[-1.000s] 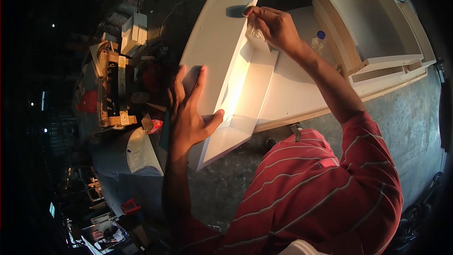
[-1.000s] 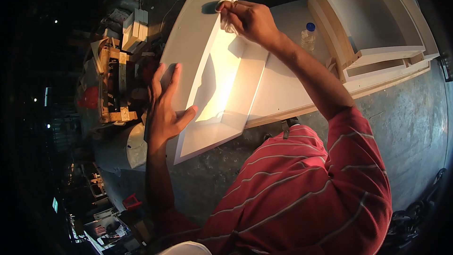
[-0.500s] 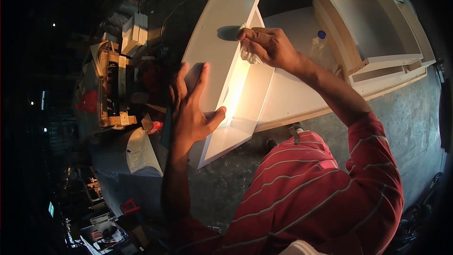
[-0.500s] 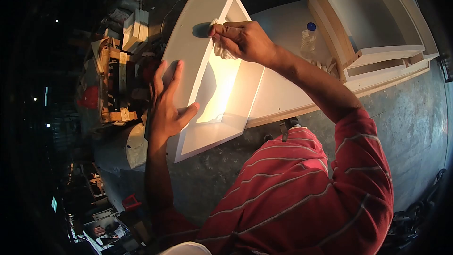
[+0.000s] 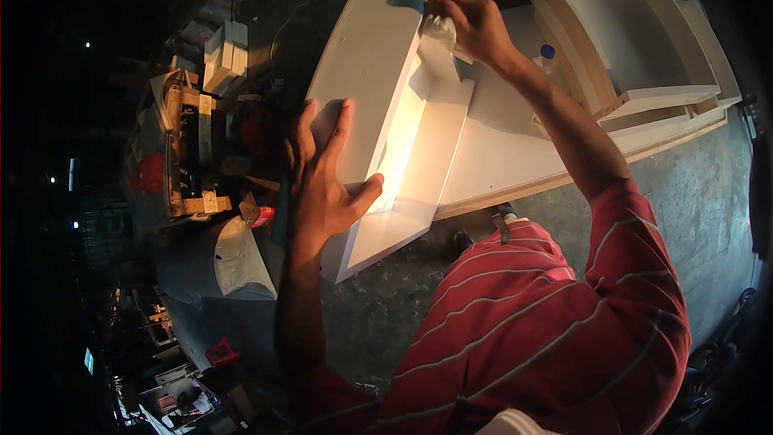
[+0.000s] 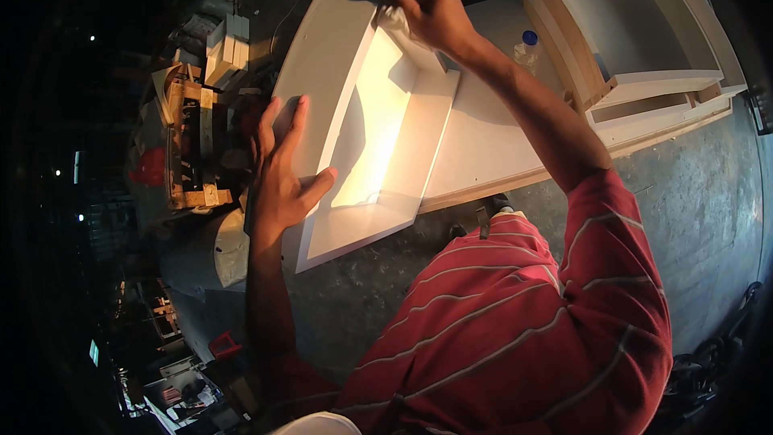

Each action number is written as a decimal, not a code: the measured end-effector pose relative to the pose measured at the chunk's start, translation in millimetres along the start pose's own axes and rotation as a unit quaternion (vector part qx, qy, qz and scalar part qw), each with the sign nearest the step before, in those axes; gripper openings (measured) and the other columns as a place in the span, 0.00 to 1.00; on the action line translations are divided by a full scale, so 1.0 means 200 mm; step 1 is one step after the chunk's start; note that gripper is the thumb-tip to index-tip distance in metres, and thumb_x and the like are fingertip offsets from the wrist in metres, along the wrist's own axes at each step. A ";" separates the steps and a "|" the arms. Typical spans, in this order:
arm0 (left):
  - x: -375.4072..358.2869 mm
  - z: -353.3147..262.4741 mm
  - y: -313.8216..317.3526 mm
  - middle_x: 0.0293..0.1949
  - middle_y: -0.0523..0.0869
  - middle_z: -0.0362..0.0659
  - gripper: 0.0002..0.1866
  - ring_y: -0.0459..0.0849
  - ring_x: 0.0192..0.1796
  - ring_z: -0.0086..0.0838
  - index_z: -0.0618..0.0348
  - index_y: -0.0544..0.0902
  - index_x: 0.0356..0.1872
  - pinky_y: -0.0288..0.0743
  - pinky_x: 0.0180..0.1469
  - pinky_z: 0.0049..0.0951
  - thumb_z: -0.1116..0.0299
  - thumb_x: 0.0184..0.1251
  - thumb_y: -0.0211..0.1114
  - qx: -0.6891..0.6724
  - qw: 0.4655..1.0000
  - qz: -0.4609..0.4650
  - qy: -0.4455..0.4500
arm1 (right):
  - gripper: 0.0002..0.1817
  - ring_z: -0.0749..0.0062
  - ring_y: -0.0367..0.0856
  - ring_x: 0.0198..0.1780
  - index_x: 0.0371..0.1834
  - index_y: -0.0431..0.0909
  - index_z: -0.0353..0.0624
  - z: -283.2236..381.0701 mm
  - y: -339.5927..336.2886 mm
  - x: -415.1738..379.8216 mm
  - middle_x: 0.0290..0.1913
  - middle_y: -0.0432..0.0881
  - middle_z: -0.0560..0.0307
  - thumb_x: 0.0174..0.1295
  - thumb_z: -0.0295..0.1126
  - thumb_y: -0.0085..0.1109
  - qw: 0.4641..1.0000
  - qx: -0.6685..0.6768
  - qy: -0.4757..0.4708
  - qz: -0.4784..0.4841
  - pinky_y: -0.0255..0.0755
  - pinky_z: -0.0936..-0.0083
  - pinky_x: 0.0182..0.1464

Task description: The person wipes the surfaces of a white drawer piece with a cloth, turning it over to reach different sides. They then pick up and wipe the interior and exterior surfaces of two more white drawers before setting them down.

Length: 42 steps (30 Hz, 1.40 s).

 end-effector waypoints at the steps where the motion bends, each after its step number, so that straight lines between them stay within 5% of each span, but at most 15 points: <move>1: 0.00 0.01 0.00 0.72 0.51 0.62 0.50 0.54 0.74 0.58 0.48 0.61 0.74 0.45 0.70 0.66 0.57 0.44 0.72 -0.001 1.000 0.000 -0.004 | 0.15 0.80 0.82 0.33 0.43 0.79 0.35 -0.02 -0.06 0.05 0.32 0.83 0.65 0.75 0.37 0.49 0.997 0.027 0.054 -0.044 0.77 0.82 0.37; 4: 0.00 -0.03 0.00 0.72 0.51 0.61 0.51 0.54 0.74 0.58 0.48 0.62 0.74 0.44 0.70 0.66 0.57 0.43 0.72 -0.003 1.000 0.001 -0.016 | 0.14 0.73 0.83 0.39 0.42 0.77 0.40 0.01 -0.14 0.13 0.37 0.82 0.61 0.72 0.40 0.51 0.981 0.082 0.121 -0.131 0.77 0.77 0.42; 6: 0.00 -0.02 0.01 0.72 0.51 0.61 0.51 0.54 0.74 0.58 0.48 0.62 0.74 0.44 0.70 0.67 0.57 0.42 0.72 -0.004 1.000 0.002 -0.012 | 0.17 0.50 0.78 0.53 0.56 0.73 0.48 0.22 0.01 0.11 0.57 0.76 0.39 0.71 0.44 0.50 0.965 -0.227 -0.125 -0.024 0.74 0.69 0.53; 7: 0.01 -0.01 0.00 0.72 0.51 0.61 0.51 0.54 0.74 0.58 0.48 0.61 0.74 0.44 0.70 0.68 0.57 0.42 0.72 0.000 1.000 -0.005 -0.003 | 0.09 0.62 0.81 0.43 0.44 0.77 0.46 0.32 0.13 0.05 0.41 0.78 0.57 0.65 0.36 0.57 0.913 -0.372 -0.164 -0.021 0.77 0.69 0.43; 12: 0.00 -0.01 0.01 0.72 0.51 0.61 0.51 0.53 0.74 0.58 0.49 0.61 0.74 0.44 0.70 0.66 0.57 0.42 0.73 -0.003 1.000 0.009 -0.015 | 0.08 0.64 0.82 0.43 0.34 0.82 0.45 0.57 0.27 -0.21 0.39 0.77 0.57 0.56 0.35 0.65 0.947 -0.218 -0.178 0.154 0.79 0.68 0.38; 16: 0.00 -0.03 -0.01 0.71 0.52 0.62 0.51 0.53 0.74 0.58 0.51 0.62 0.74 0.45 0.70 0.65 0.58 0.42 0.73 0.010 1.000 0.007 -0.012 | 0.07 0.66 0.83 0.44 0.36 0.85 0.53 0.39 0.20 -0.05 0.41 0.83 0.66 0.55 0.36 0.66 0.919 -0.274 -0.261 0.112 0.81 0.69 0.37; 18: 0.01 -0.04 -0.01 0.71 0.52 0.62 0.51 0.53 0.74 0.58 0.51 0.62 0.74 0.45 0.70 0.65 0.58 0.42 0.73 0.005 1.000 0.002 -0.009 | 0.10 0.63 0.82 0.39 0.37 0.84 0.50 0.29 0.10 0.12 0.35 0.83 0.64 0.49 0.29 0.67 0.869 -0.399 -0.283 0.072 0.80 0.69 0.37; 19: 0.01 -0.04 -0.01 0.71 0.52 0.62 0.51 0.53 0.73 0.59 0.52 0.62 0.74 0.46 0.70 0.65 0.58 0.42 0.73 -0.001 1.000 0.000 -0.004 | 0.15 0.53 0.80 0.47 0.47 0.76 0.39 0.26 0.06 0.18 0.42 0.83 0.44 0.71 0.41 0.50 0.917 -0.296 -0.252 0.084 0.77 0.65 0.45; 20: 0.00 -0.04 -0.01 0.71 0.52 0.62 0.51 0.53 0.73 0.59 0.52 0.62 0.74 0.46 0.70 0.65 0.58 0.42 0.73 -0.001 1.000 -0.001 -0.004 | 0.15 0.53 0.80 0.47 0.47 0.76 0.39 0.23 0.07 0.15 0.42 0.83 0.44 0.71 0.41 0.50 0.917 -0.297 -0.253 0.084 0.77 0.65 0.45; 23: 0.01 -0.03 0.00 0.71 0.52 0.63 0.50 0.54 0.73 0.59 0.52 0.63 0.74 0.46 0.71 0.64 0.59 0.42 0.73 0.019 1.000 0.001 -0.017 | 0.13 0.66 0.82 0.41 0.40 0.86 0.54 0.43 0.19 -0.06 0.36 0.83 0.66 0.48 0.29 0.68 0.898 -0.291 -0.318 0.092 0.82 0.71 0.39; 26: 0.00 -0.04 -0.01 0.71 0.52 0.62 0.51 0.54 0.72 0.59 0.52 0.62 0.74 0.46 0.70 0.64 0.59 0.42 0.73 0.002 1.000 -0.001 -0.006 | 0.12 0.69 0.83 0.45 0.43 0.87 0.57 0.42 0.20 -0.08 0.41 0.85 0.66 0.54 0.35 0.68 0.931 -0.259 -0.202 0.160 0.82 0.71 0.41; 30: 0.00 -0.04 -0.01 0.71 0.52 0.62 0.51 0.54 0.73 0.58 0.51 0.62 0.74 0.45 0.70 0.65 0.59 0.42 0.73 0.011 1.000 -0.001 -0.006 | 0.07 0.66 0.81 0.39 0.31 0.81 0.50 0.27 0.13 0.13 0.37 0.83 0.66 0.46 0.30 0.62 0.843 -0.402 -0.333 0.132 0.80 0.72 0.39; 32: 0.00 -0.03 0.00 0.71 0.52 0.61 0.51 0.54 0.73 0.58 0.50 0.61 0.74 0.45 0.71 0.65 0.59 0.42 0.73 0.009 1.000 -0.006 -0.010 | 0.08 0.66 0.82 0.40 0.33 0.82 0.51 0.15 0.14 0.19 0.38 0.83 0.66 0.47 0.29 0.62 0.873 -0.410 -0.210 0.159 0.80 0.73 0.40; 38: 0.00 -0.05 -0.01 0.69 0.54 0.74 0.37 0.52 0.74 0.63 0.68 0.76 0.56 0.44 0.71 0.64 0.53 0.46 0.72 0.042 0.999 -0.025 0.020 | 0.10 0.50 0.83 0.33 0.36 0.80 0.43 0.72 0.37 -0.32 0.32 0.81 0.49 0.60 0.38 0.62 0.931 -0.141 -0.188 0.279 0.78 0.59 0.38; 42: 0.00 -0.04 0.00 0.70 0.54 0.67 0.43 0.54 0.73 0.61 0.59 0.70 0.66 0.45 0.71 0.64 0.55 0.45 0.72 0.024 1.000 -0.007 -0.003 | 0.16 0.49 0.83 0.30 0.40 0.80 0.40 0.48 0.25 -0.09 0.30 0.82 0.48 0.62 0.43 0.62 0.957 -0.178 -0.139 0.184 0.78 0.61 0.34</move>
Point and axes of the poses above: each hand's wrist, its own x-axis towards the middle knuckle, its own y-axis out of the palm, z = x × y, the point moved 8 cm from there along x, towards the middle knuckle
